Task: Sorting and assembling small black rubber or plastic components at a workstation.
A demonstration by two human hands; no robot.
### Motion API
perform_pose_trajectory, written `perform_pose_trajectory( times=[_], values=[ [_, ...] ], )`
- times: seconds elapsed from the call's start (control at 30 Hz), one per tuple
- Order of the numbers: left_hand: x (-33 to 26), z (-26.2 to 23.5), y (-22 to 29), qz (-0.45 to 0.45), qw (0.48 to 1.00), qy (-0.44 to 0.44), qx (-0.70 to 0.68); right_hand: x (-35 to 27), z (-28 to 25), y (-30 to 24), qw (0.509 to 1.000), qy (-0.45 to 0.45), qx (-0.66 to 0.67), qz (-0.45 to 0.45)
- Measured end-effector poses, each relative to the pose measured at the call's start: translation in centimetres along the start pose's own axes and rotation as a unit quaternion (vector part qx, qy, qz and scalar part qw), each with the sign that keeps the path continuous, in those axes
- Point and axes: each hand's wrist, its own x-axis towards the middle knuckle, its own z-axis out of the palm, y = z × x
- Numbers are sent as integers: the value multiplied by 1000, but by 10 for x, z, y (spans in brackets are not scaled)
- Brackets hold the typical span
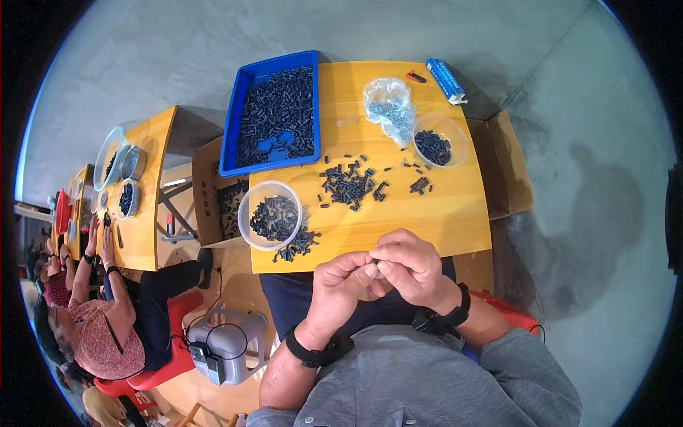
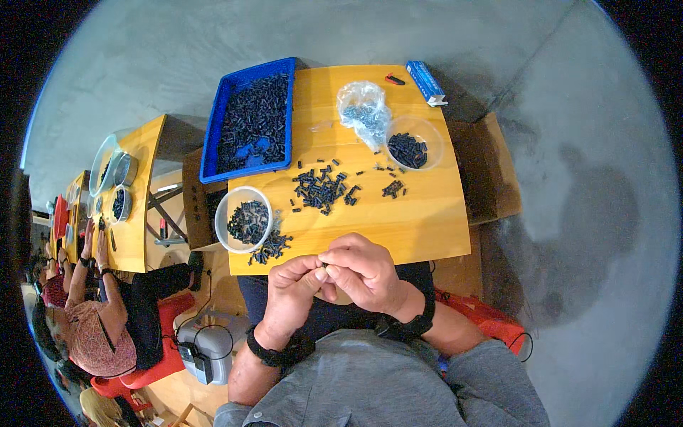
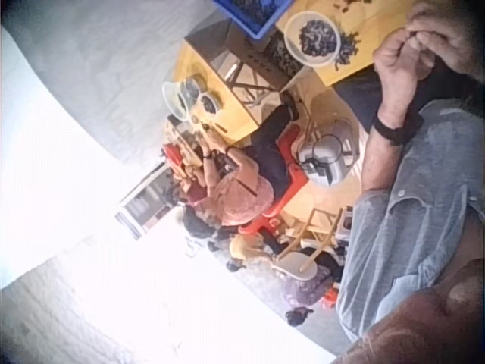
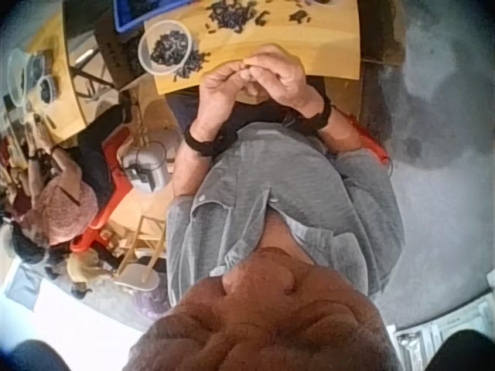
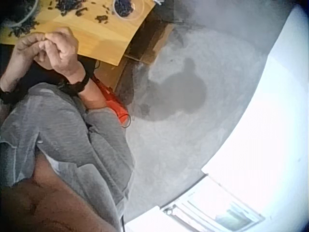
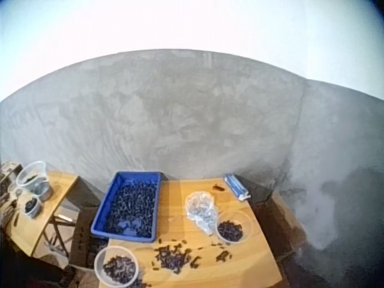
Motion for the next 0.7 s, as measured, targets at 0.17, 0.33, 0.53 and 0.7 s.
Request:
perform_pose_trajectory(
  times=[0.17, 0.33, 0.53, 0.7],
  values=[
    [1, -6, -1, 13, 998, -22, -65, 7, -4, -5, 998, -30, 42, 31],
    [-1, -2, 2, 5, 996, -13, -84, 13, -8, -3, 998, -49, 37, -16],
    [-1, -3, -4, 2, 999, 2, -53, 12, -9, -5, 998, -52, 6, -35],
    [-3, 6, 2, 31, 998, 25, 54, 14, -7, -13, 999, -39, -10, 0]
  ],
)
